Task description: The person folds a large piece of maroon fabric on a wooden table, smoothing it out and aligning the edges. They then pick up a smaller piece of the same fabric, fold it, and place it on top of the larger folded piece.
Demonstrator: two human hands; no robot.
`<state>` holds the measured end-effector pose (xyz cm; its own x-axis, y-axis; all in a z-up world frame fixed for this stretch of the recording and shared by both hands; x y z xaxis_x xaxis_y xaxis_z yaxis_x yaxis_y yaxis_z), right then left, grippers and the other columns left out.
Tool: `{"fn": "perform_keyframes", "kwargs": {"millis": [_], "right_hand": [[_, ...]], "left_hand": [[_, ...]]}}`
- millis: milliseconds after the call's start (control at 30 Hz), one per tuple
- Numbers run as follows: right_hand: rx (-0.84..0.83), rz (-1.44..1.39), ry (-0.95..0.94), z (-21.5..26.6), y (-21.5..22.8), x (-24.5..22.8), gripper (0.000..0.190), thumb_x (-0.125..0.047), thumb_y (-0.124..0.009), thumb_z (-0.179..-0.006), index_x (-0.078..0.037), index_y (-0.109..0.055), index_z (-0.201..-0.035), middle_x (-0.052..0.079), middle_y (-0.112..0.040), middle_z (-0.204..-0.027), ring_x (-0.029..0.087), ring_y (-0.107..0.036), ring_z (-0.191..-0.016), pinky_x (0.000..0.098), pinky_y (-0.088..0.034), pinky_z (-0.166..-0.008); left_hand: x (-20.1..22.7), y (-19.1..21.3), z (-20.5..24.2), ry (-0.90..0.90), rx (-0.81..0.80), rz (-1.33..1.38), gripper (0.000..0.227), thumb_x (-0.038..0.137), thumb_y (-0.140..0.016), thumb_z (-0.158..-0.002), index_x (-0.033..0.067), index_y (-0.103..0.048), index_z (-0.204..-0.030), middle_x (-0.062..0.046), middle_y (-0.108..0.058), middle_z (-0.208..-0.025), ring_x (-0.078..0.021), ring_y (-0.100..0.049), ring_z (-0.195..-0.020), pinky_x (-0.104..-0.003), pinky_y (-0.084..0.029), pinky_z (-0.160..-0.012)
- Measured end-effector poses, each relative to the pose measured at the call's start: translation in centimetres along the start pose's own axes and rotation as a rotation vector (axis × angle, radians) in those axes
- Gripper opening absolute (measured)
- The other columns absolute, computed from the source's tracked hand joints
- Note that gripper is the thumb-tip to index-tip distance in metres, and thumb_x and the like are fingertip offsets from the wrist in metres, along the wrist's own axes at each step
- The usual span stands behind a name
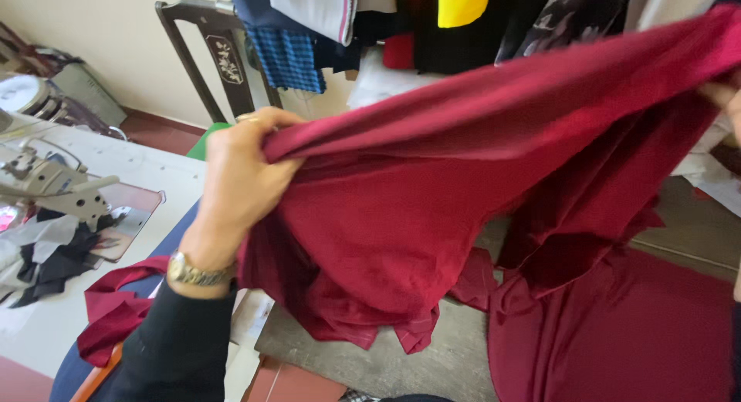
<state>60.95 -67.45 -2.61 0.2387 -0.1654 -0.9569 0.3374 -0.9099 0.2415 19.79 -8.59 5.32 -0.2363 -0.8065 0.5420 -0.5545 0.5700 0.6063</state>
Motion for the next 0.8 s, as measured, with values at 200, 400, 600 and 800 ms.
{"fn": "perform_keyframes", "kwargs": {"millis": [200,400,600,800], "right_hand": [[-0.225,0.769,-0.129,10.5,-28.3,-16.2,0.075,-0.020,-0.069,-0.079,-0.009,-0.037,-0.146,0.003,-0.068,-0.116,0.014,-0.066,-0.094,0.0295,-0.041,-0.096],[-0.459,0.434,0.382,11.9,-36.5,-9.9,0.018,-0.015,-0.069,-0.085,-0.009,-0.065,-0.101,0.002,-0.068,-0.099,0.014,-0.059,-0.093,0.0288,-0.046,-0.086],[0.018,0.434,0.405,11.7,-28.8,-16.3,0.050,0.018,-0.038,-0.078,-0.001,-0.062,-0.117,0.006,-0.061,-0.104,0.018,-0.055,-0.099,0.0300,-0.042,-0.092],[0.212,0.235,0.318,8.5,-19.5,-11.4,0.032,-0.001,-0.046,-0.100,-0.016,-0.056,-0.127,-0.001,-0.057,-0.114,0.008,-0.052,-0.097,0.0207,-0.041,-0.084]], "left_hand": [[4.3,-6.7,-1.8,0.003,-0.216,0.063,0.039,0.008,-0.055,-0.069,0.0195,-0.071,-0.103,-0.001,-0.075,-0.087,-0.0226,-0.069,-0.078,-0.034,-0.050,-0.070],[7.4,-11.0,-1.8,-0.125,-0.337,0.100,0.021,0.030,-0.062,-0.078,0.0199,-0.065,-0.096,-0.005,-0.073,-0.087,-0.0345,-0.067,-0.083,-0.044,-0.047,-0.067],[-0.9,-12.0,2.5,0.057,-0.485,-0.191,0.030,0.020,-0.061,-0.074,0.0110,-0.050,-0.101,-0.011,-0.058,-0.096,-0.0397,-0.059,-0.088,-0.054,-0.047,-0.069],[-11.7,-12.1,6.6,0.397,-0.439,-0.191,0.026,0.020,-0.063,-0.076,0.0199,-0.069,-0.101,-0.014,-0.070,-0.090,-0.0414,-0.065,-0.094,-0.055,-0.050,-0.081]]}}
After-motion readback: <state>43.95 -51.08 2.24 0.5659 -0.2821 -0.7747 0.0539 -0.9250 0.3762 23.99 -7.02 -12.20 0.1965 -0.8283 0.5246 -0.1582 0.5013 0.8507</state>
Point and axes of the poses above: each hand's wrist, its own z-axis away from the middle knuckle, its own y-axis out of the back of the hand, x = y × z, the point moved 3 cm from there along -z, towards the middle knuckle
